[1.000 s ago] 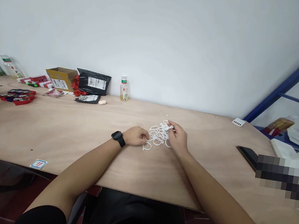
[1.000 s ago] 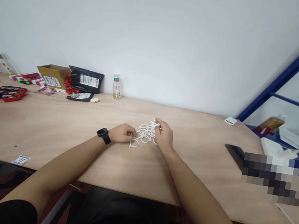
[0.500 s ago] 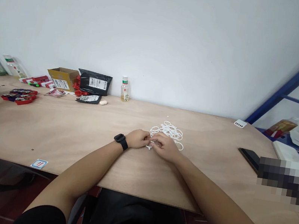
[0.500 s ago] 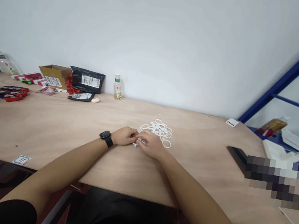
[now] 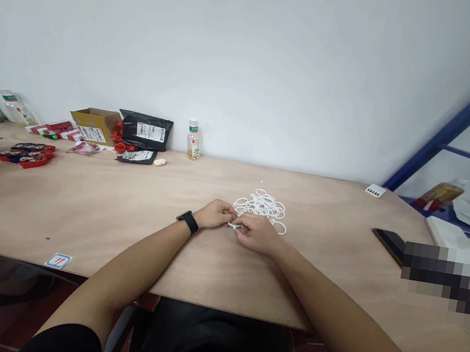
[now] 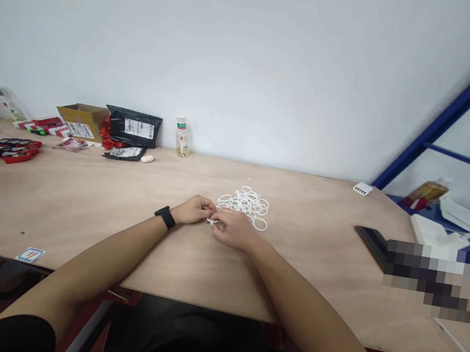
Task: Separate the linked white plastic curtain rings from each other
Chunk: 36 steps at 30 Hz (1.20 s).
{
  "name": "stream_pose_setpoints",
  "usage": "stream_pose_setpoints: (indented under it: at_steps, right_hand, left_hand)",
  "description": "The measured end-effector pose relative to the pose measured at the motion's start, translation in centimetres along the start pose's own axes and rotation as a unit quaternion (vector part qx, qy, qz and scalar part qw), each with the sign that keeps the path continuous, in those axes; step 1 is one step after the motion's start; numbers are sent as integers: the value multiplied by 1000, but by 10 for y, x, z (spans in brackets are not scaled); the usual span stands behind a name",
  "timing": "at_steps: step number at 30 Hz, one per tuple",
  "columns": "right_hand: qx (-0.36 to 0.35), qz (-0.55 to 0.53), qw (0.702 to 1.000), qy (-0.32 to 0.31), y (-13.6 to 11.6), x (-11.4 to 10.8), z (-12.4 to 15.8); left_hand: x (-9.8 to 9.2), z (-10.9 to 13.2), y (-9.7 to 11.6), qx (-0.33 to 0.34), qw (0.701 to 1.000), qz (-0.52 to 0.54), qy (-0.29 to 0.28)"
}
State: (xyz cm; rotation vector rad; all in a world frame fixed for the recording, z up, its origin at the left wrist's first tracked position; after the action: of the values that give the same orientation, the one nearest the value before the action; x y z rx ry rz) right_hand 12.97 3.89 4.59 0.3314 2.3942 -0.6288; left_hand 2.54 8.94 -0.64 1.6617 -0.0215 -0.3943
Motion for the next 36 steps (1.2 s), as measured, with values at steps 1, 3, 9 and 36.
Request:
stream_pose_setpoints:
  at_steps: [1,3,9,36]
  right_hand:
    - [5,8,1000,9,1,0,0]
    - [19,21,999,20,3,0,0]
    - [44,8,998,37,10,-3,-1]
    - [127,28,989,72,37,-9,-1]
  left_hand:
    - [1,0,0,-5,1000,3,-7]
    - [3,1,-2,-11,1000,5,-16]
    - [1,0,-2,-24,1000,17,4]
    - [9,8,12,66,997,-49,-3]
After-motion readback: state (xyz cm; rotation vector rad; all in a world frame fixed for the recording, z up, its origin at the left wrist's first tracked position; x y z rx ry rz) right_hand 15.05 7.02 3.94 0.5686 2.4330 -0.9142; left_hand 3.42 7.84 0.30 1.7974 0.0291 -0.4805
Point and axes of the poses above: each hand's wrist, its own z-axis away from the middle knuckle, its own x-axis out of the palm, y = z × x, the point moved 8 cm from there along -z, towards the middle knuckle, and after that the axes turned 13 degrees about y, right-handed, at the moved point
